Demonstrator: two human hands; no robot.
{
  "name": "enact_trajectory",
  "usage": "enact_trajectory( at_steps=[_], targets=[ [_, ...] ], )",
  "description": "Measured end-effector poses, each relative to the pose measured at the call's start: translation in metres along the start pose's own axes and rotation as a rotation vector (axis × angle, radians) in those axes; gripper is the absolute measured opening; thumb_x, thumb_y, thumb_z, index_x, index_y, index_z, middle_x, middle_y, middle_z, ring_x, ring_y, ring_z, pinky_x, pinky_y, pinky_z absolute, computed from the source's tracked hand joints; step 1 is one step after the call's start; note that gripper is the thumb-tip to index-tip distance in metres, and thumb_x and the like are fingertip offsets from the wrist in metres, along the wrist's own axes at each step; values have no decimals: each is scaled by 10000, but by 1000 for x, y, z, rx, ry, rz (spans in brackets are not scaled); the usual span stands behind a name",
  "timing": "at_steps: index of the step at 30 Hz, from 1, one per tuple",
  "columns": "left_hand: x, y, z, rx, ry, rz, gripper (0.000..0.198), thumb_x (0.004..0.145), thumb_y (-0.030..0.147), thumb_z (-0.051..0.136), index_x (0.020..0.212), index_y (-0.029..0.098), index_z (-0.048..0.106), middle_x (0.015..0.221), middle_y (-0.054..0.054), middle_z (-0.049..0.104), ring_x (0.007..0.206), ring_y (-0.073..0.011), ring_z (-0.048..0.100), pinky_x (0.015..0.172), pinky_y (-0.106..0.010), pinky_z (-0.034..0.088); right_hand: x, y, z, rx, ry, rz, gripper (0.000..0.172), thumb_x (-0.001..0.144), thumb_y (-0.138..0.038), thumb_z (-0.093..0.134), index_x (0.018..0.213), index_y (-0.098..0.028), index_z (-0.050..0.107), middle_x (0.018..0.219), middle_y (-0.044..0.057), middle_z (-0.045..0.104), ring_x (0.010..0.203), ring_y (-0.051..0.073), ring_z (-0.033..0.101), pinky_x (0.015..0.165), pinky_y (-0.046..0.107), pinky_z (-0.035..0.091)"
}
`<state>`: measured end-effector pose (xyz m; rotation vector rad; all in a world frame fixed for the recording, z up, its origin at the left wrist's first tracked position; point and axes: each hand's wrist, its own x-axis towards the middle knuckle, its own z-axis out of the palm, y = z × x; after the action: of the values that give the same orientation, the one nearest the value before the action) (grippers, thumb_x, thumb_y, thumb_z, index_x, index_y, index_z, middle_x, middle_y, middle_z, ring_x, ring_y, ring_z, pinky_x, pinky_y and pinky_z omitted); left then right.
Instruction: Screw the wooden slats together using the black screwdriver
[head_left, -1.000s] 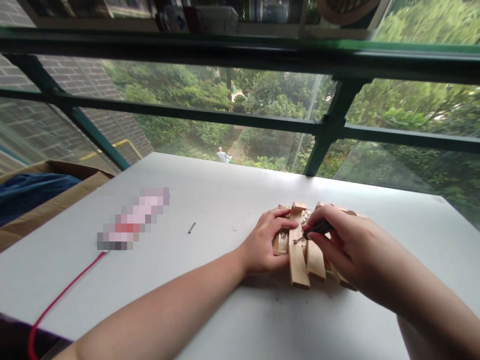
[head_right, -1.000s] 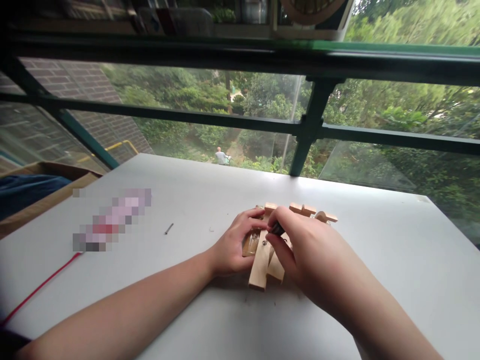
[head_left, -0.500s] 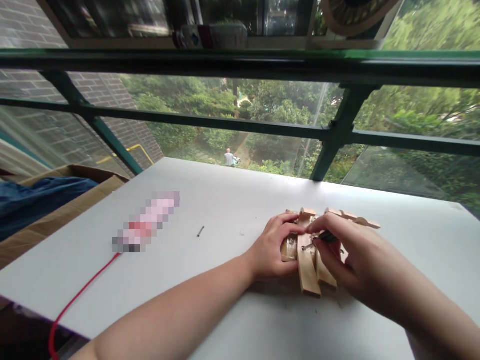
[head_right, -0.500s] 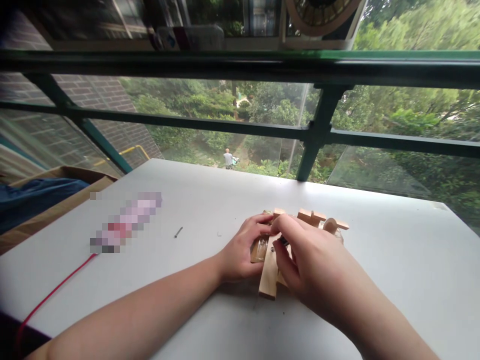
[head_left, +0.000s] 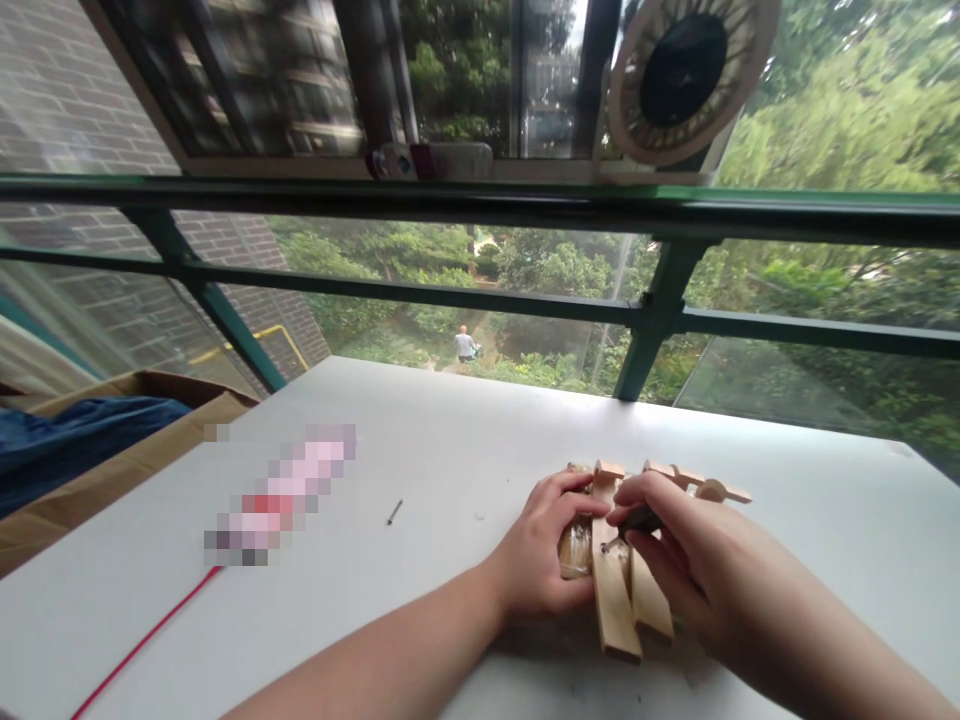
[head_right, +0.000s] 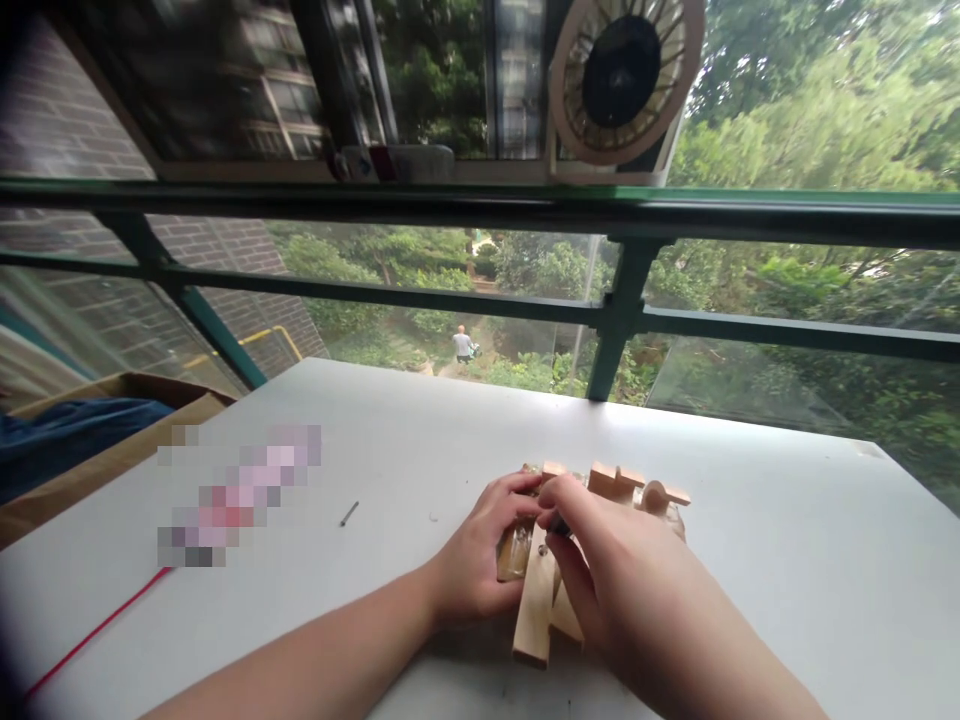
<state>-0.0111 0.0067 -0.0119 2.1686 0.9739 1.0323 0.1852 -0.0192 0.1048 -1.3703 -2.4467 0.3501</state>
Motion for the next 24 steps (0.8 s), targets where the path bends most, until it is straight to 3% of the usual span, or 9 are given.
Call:
enact_trajectory(
  at_steps=[5, 8, 12, 16, 21, 24],
  targets=[
    [-1, -2, 0, 1, 15, 8, 652, 646, 349, 750, 1253, 265, 528, 1444, -105, 387, 1375, -327, 343, 1165, -514, 308, 3, 6, 5, -11, 39, 21, 20, 874, -255, 505, 874, -248, 525, 802, 22, 645, 703, 189, 589, 622, 296, 396],
    [-1, -3, 0, -1, 3, 4, 661, 640, 303, 744, 1260, 260, 520, 1452, -102, 374, 1380, -328, 335, 1167, -507, 301, 6, 8, 8, -20, 50, 44, 54, 856, -286, 541, 835, -248, 508, 775, 4, 637, 699, 185, 586, 605, 288, 371],
    [-1, -2, 0, -8, 5, -6, 632, 661, 288, 734, 1256, 257, 522, 1452, -91, 377, 1389, -317, 323, 1175, -481, 292, 9, 4, 10, 19, 63, 71, 40, 875, -269, 511, 903, -242, 520, 841, 21, 652, 723, 184, 594, 621, 290, 390],
    [-1, -2, 0, -16, -3, -8, 637, 678, 314, 728, 1273, 257, 507, 1445, -82, 394, 1388, -313, 323, 1182, -474, 281, 7, -2, 9, 197, 29, -36, 214, 883, -157, 455, 1070, -245, 508, 1010, 36, 676, 850, 171, 627, 722, 292, 440],
    [-1, -3, -1, -7, -5, -5, 655, 656, 325, 745, 1267, 258, 521, 1443, -78, 388, 1386, -314, 319, 1177, -460, 295, 1, -7, 2, 208, -31, -74, 130, 874, -148, 439, 952, -223, 511, 900, 29, 657, 748, 163, 582, 645, 288, 419],
    [-1, -3, -1, -9, 0, -8, 626, 655, 335, 750, 1239, 243, 544, 1437, -90, 397, 1381, -321, 323, 1171, -470, 300, -1, -9, -3, 181, -39, -71, 191, 795, -108, 491, 946, -226, 491, 905, 21, 630, 753, 164, 550, 647, 290, 411]
  ],
)
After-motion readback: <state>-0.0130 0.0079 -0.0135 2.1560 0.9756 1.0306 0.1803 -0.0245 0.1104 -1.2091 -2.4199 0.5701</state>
